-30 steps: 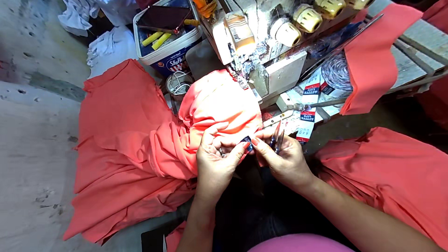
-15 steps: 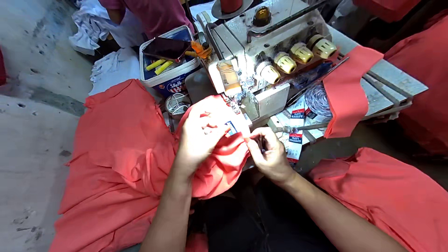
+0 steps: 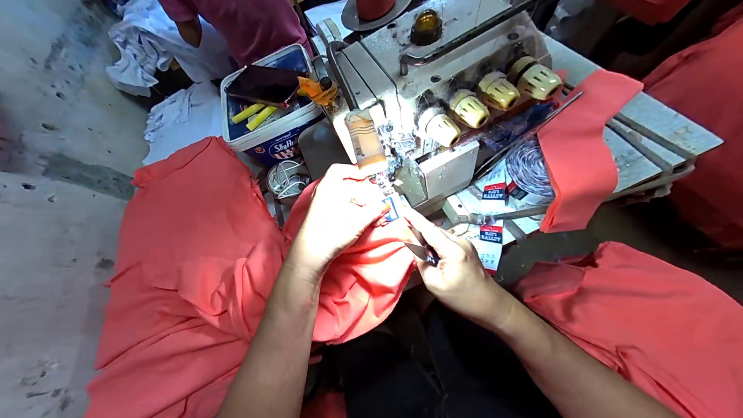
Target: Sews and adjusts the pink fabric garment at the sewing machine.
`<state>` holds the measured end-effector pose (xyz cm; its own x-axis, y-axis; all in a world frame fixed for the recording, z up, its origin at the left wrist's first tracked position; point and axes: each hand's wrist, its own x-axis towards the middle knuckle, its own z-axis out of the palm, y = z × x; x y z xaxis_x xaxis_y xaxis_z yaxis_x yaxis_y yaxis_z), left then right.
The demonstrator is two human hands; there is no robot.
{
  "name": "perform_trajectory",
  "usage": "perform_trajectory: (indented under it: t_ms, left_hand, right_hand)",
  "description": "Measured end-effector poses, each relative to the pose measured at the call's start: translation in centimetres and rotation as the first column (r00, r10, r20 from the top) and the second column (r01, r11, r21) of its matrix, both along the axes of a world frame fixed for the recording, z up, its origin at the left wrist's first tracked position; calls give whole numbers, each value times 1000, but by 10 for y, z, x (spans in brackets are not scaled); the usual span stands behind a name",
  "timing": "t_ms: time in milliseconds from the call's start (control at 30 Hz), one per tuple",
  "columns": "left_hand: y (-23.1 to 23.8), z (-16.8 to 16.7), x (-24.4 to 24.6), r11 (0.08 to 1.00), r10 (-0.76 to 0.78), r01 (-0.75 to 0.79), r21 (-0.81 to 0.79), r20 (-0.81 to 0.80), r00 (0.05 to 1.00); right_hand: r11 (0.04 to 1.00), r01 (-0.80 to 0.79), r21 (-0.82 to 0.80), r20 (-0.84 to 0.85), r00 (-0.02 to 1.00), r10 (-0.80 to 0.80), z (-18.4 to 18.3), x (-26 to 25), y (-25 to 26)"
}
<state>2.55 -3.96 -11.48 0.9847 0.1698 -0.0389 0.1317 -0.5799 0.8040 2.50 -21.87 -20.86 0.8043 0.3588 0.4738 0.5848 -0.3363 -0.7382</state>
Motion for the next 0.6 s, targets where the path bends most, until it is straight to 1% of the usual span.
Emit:
perform_trajectory:
  t_ms: [67, 133, 167, 200, 233, 300, 367, 433, 467, 533, 600]
  left_hand:
    - [-1, 1, -1, 999, -6, 6, 45, 13, 1000]
    - [-2, -3, -2, 997, -8, 3, 78, 64, 998]
    - [-4, -5, -3, 992, -16, 4, 126, 95, 995]
    - [-6, -8, -4, 978, -36, 5, 209, 147, 989]
    - [-9, -12, -8, 947, -75, 1, 320, 219, 973]
    - [-13, -20, -18, 839, -226, -9, 543, 365, 903]
    - [-15, -30, -26, 730, -369, -27, 683, 428, 825]
    - [-17, -38, -32, 667, -423, -35, 745, 416, 805]
    - [-17, -41, -33, 655, -424, -44, 754, 415, 805]
    - [-18, -44, -32, 650, -419, -67, 757, 430, 800]
    - [-19, -44, -31, 652, -416, -77, 754, 441, 795]
  right_hand:
    - [1000, -10, -18, -25, 1000, 10, 2, 0, -1]
    - [1000, -15, -25, -39, 999, 14, 3, 1, -2]
    - [1000, -15, -26, -40, 999, 14, 4, 1, -2]
    - [999, -13, -29, -36, 999, 12, 4, 1, -2]
    - [999, -10, -33, -27, 1000, 9, 5, 1, -2]
    - [999, -12, -38, -11, 1000, 11, 5, 2, -3]
    - [999, -20, -39, -13, 1000, 19, 6, 3, -3]
    - [999, -16, -45, -8, 1000, 16, 6, 3, -3]
    - [999, -15, -46, -9, 1000, 14, 6, 3, -3]
    - [1000, -19, -21, -20, 1000, 19, 4, 4, -2]
    - [999, -21, 50, -49, 999, 23, 1, 3, -1]
